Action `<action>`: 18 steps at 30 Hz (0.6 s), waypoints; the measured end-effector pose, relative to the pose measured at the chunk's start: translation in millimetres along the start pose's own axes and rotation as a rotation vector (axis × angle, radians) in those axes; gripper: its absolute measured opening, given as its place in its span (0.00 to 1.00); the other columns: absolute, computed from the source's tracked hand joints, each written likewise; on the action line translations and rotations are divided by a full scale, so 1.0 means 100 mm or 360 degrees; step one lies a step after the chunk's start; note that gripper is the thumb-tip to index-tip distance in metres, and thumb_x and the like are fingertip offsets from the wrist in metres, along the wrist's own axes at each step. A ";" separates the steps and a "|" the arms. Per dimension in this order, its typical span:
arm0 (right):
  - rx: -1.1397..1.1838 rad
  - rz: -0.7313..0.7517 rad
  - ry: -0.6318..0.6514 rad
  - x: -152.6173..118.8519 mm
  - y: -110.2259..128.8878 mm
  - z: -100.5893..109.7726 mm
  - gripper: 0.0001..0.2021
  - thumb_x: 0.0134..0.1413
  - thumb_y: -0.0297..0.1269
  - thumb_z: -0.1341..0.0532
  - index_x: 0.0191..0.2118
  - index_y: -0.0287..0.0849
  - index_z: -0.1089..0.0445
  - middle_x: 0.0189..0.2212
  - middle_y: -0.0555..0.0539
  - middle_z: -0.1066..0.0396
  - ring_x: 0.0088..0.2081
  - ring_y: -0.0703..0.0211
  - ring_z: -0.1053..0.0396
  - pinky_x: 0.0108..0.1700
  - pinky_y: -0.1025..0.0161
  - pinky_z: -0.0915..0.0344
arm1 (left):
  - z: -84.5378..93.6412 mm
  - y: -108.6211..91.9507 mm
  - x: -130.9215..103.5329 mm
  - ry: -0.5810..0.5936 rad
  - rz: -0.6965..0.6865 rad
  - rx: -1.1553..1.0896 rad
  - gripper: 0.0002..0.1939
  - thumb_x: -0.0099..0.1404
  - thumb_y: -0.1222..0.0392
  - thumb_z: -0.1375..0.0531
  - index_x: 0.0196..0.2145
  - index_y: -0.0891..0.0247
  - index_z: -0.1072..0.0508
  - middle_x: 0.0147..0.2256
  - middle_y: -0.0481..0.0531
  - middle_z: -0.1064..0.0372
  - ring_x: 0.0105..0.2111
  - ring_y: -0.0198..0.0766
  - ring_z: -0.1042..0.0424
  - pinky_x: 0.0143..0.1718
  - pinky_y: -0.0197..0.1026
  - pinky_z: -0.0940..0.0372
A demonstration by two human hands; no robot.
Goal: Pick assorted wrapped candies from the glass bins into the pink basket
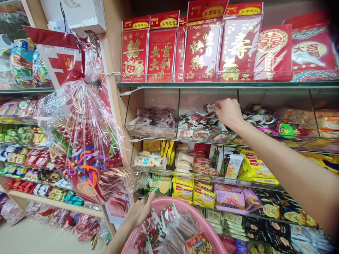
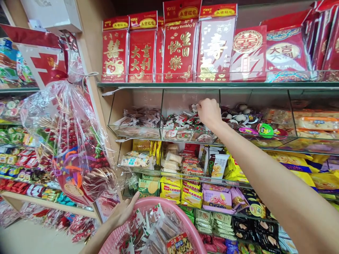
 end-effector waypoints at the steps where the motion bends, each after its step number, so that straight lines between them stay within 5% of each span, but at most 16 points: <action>1: 0.0095 0.0030 -0.0044 -0.08 0.02 0.06 0.16 0.57 0.37 0.50 0.44 0.37 0.29 0.38 0.36 0.28 0.44 0.44 0.33 0.43 0.55 0.37 | -0.01 -0.01 0.01 0.0008 -0.0021 0.0003 0.36 0.61 0.37 0.69 0.31 0.59 0.28 0.31 0.58 0.27 0.38 0.51 0.29 0.40 0.47 0.41; 7: 0.0486 0.0341 -0.0380 -0.97 0.25 0.63 0.16 0.57 0.40 0.50 0.43 0.41 0.28 0.31 0.46 0.25 0.28 0.58 0.30 0.36 0.60 0.36 | 0.01 -0.09 0.02 -0.0002 -0.0037 -0.0045 0.39 0.60 0.35 0.70 0.33 0.61 0.27 0.36 0.59 0.26 0.41 0.51 0.29 0.41 0.46 0.41; 10: 0.0606 0.0411 -0.0377 -1.49 0.38 0.67 0.15 0.57 0.41 0.49 0.44 0.44 0.29 0.31 0.48 0.25 0.23 0.61 0.32 0.31 0.62 0.37 | 0.02 -0.12 0.01 0.0003 -0.0022 -0.0006 0.40 0.60 0.36 0.72 0.28 0.61 0.27 0.32 0.60 0.26 0.38 0.51 0.28 0.39 0.46 0.41; 12: 0.0823 0.0460 -0.0055 -1.79 0.54 0.37 0.14 0.57 0.40 0.49 0.44 0.46 0.29 0.30 0.49 0.25 0.23 0.62 0.32 0.30 0.64 0.37 | 0.01 -0.14 0.02 0.0017 -0.0016 0.0021 0.40 0.60 0.36 0.72 0.27 0.61 0.28 0.32 0.60 0.26 0.38 0.51 0.28 0.39 0.46 0.40; 18: 0.1301 0.0476 0.1182 -2.84 1.20 -1.17 0.14 0.55 0.34 0.49 0.25 0.41 0.29 0.20 0.51 0.30 0.23 0.64 0.35 0.26 0.68 0.42 | -0.03 -0.16 0.02 0.0033 -0.0016 0.0024 0.40 0.60 0.36 0.71 0.33 0.61 0.26 0.34 0.60 0.26 0.39 0.51 0.29 0.39 0.46 0.40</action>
Point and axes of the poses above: each hand's wrist, its own x-axis towards the middle knuckle, its own z-axis out of the back of the hand, y = z × x, the point moved 9 cm from there along x, towards the middle knuckle
